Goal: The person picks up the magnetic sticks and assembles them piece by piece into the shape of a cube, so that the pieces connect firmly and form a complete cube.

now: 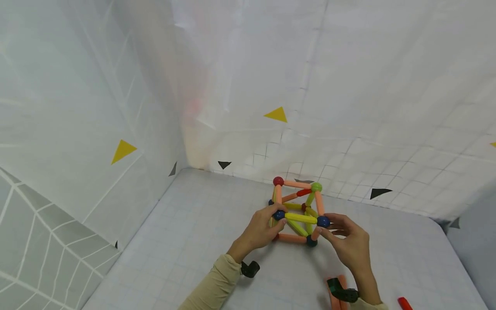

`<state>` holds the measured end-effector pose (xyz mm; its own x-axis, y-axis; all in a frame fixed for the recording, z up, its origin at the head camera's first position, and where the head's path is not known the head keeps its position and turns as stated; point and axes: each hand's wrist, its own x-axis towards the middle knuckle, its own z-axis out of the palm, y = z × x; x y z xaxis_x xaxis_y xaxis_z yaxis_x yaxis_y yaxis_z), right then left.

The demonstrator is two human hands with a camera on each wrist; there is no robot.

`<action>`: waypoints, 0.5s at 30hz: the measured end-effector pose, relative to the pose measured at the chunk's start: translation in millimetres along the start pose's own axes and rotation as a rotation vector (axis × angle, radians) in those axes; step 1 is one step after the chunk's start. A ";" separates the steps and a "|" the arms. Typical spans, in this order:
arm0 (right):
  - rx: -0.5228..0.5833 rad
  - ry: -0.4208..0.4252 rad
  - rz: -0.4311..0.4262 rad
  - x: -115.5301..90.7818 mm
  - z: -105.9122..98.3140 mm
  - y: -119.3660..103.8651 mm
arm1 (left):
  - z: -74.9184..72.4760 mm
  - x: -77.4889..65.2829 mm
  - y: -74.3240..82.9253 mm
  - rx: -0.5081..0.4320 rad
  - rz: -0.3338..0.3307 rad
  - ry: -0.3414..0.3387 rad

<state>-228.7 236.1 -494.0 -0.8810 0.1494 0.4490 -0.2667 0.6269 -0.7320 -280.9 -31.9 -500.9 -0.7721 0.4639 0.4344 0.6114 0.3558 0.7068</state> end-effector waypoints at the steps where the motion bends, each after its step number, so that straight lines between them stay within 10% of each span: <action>1: 0.006 0.007 0.002 0.0 1.0 -0.3 | -0.2 0.1 0.4 0.006 0.004 -0.002; 15: -0.070 -0.033 0.040 -1.6 -3.6 -1.3 | -1.5 -0.3 -1.3 -0.056 -0.004 -0.030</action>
<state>-225.5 237.8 -491.8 -0.9033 0.1508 0.4017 -0.2039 0.6729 -0.7111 -281.7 -33.8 -501.1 -0.7687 0.4870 0.4147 0.5968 0.3126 0.7390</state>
